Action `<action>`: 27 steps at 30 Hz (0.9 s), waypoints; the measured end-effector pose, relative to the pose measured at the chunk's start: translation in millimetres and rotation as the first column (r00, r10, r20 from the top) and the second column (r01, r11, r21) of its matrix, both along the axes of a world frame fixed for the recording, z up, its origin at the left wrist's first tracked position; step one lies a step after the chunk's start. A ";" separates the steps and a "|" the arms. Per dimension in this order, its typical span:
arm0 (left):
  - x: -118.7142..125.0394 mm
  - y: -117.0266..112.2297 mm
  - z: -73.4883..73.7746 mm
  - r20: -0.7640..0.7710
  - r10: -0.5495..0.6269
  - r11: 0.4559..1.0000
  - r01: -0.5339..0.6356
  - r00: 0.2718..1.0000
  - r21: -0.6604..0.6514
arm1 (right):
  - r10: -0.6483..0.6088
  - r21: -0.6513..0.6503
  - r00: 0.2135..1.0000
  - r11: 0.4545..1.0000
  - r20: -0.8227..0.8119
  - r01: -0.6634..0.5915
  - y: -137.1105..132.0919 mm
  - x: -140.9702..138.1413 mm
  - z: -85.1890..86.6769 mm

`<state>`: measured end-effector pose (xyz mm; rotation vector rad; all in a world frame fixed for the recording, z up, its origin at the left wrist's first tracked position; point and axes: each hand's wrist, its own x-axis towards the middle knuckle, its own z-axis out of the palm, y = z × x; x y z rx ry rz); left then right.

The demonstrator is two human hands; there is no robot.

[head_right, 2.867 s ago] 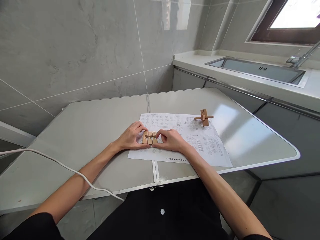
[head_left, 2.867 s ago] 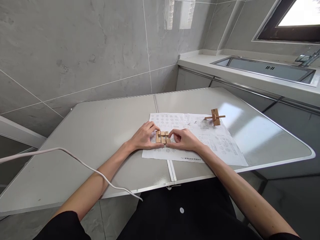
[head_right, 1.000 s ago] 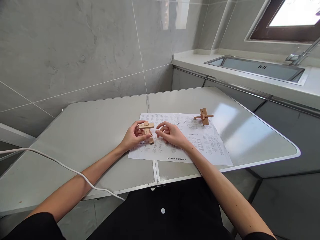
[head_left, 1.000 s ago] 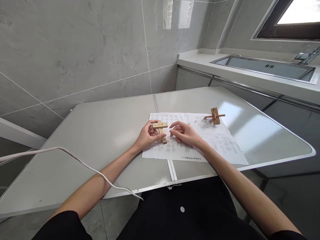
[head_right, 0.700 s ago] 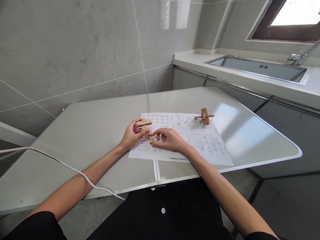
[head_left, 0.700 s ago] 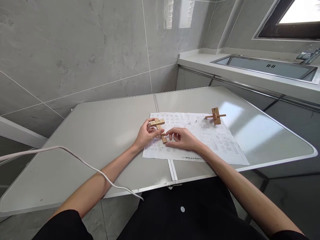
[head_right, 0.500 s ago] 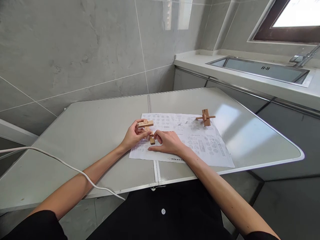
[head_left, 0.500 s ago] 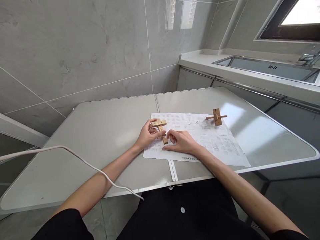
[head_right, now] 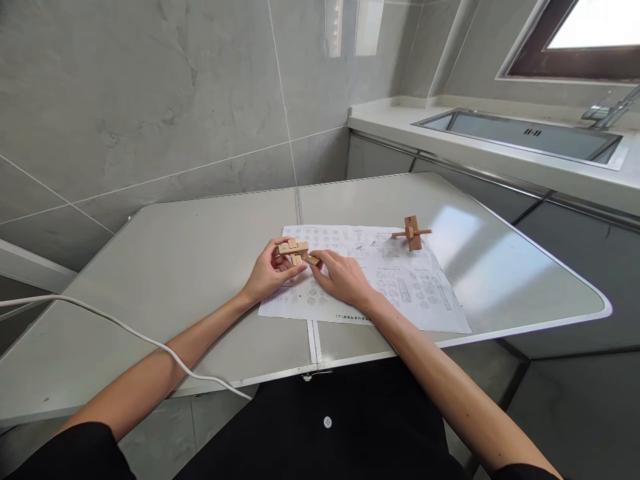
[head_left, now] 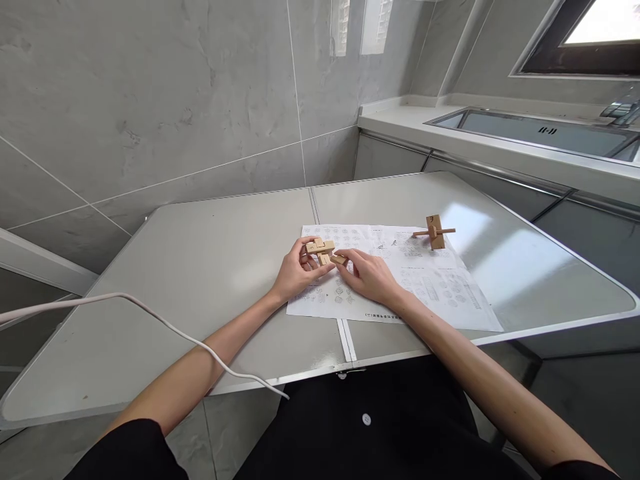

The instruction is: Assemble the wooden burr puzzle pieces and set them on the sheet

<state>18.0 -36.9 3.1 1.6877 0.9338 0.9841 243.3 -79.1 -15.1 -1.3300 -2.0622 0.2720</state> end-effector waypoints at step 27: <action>2.5 -4.8 -2.7 -0.279 -0.019 0.924 0.123 0.960 0.362 | 0.093 0.035 0.978 0.996 -0.186 -0.088 -3.9 3.3 1.5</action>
